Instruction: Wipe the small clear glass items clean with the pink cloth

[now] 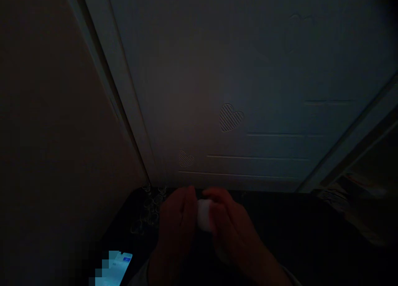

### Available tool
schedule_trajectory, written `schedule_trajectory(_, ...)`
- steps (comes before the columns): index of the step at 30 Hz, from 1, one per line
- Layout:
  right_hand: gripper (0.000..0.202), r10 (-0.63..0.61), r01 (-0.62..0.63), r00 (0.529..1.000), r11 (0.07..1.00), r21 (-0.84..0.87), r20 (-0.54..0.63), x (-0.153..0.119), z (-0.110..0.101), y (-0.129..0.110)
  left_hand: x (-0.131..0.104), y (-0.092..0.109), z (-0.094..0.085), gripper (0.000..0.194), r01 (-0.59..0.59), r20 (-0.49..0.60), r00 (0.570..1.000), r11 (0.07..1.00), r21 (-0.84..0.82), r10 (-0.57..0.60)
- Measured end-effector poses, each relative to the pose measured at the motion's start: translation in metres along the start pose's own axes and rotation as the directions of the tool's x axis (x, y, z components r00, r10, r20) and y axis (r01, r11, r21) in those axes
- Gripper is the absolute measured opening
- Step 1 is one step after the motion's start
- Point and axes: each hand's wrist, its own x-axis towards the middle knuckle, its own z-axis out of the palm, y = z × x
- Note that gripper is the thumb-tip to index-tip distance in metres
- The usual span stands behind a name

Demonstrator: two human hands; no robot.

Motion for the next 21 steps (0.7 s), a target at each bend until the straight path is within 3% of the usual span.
schedule_trajectory(4,0.038,-0.092,0.094,0.994,0.995,-0.03,0.064,0.0,0.006,0.003,0.006,-0.003,-0.005,0.033,0.003,-0.012,1.0,0.998,0.058,-0.003)
schedule_trajectory(10,0.027,-0.088,0.094,0.987,0.995,-0.035,0.135,0.0,0.006,0.004,0.01,-0.007,-0.007,0.041,0.035,0.091,0.995,0.999,0.029,-0.037)
schedule_trajectory(13,0.022,-0.082,0.082,0.994,0.997,0.001,0.072,0.0,0.004,0.004,0.008,-0.007,-0.008,0.032,0.043,0.102,0.994,0.999,-0.032,-0.04)
schedule_trajectory(17,0.018,-0.044,0.051,0.995,0.996,0.079,-0.092,0.001,0.001,0.009,0.004,-0.007,-0.011,0.017,0.076,0.185,0.982,0.966,-0.245,-0.03)
schedule_trajectory(21,0.021,0.053,-0.004,0.969,0.98,0.201,-0.24,0.003,-0.002,0.019,0.001,-0.018,-0.016,0.033,0.075,0.295,0.955,0.93,-0.359,0.037)
